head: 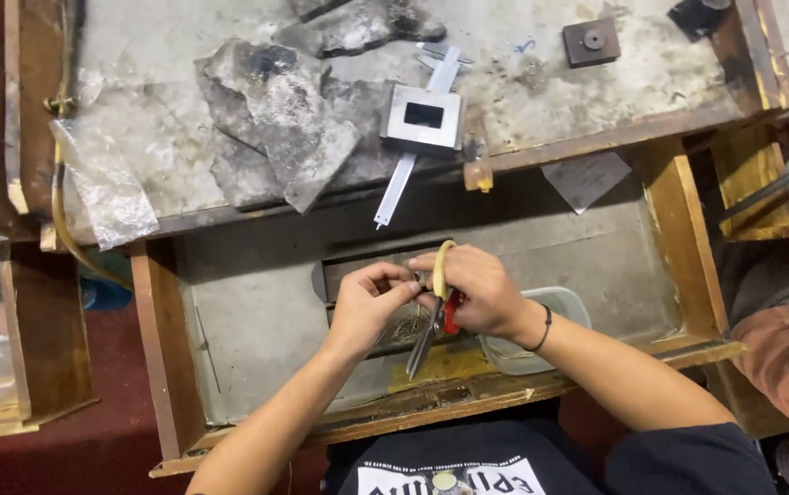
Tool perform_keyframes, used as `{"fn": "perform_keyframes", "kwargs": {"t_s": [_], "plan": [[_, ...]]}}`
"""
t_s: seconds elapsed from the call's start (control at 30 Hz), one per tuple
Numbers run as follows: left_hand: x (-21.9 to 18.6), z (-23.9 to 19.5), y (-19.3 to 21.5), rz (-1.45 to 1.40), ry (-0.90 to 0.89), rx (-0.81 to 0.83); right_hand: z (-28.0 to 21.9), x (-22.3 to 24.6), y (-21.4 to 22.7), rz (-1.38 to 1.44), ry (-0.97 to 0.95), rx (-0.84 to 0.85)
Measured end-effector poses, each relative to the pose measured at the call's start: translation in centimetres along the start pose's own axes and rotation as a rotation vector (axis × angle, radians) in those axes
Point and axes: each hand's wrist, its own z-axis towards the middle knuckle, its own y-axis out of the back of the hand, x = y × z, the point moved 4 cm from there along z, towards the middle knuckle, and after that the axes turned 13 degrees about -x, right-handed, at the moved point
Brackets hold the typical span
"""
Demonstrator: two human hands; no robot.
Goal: Cutting thin metal wire into small, uniform segments using hand snips at a jewelry workbench.
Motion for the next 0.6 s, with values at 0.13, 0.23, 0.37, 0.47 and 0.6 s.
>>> {"fn": "perform_keyframes", "kwargs": {"t_s": [0.13, 0.23, 0.37, 0.47, 0.6], "plan": [[-0.2, 0.1, 0.3, -0.012, 0.023, 0.018, -0.7, -1.1, -0.6, -0.007, -0.011, 0.011], [-0.7, 0.5, 0.4, -0.020, 0.036, 0.039, -1.1, -1.9, -1.0, 0.001, -0.045, 0.018], [-1.0, 0.9, 0.2, 0.041, -0.007, 0.054, -1.1, -2.5, -1.0, 0.008, -0.034, -0.036], [-1.1, 0.9, 0.3, 0.057, -0.040, 0.048, -1.1, -2.6, -1.1, -0.001, -0.025, -0.060], [-1.3, 0.8, 0.4, 0.051, -0.122, -0.007, -1.4, -3.0, -1.4, 0.007, -0.028, -0.086]]}}
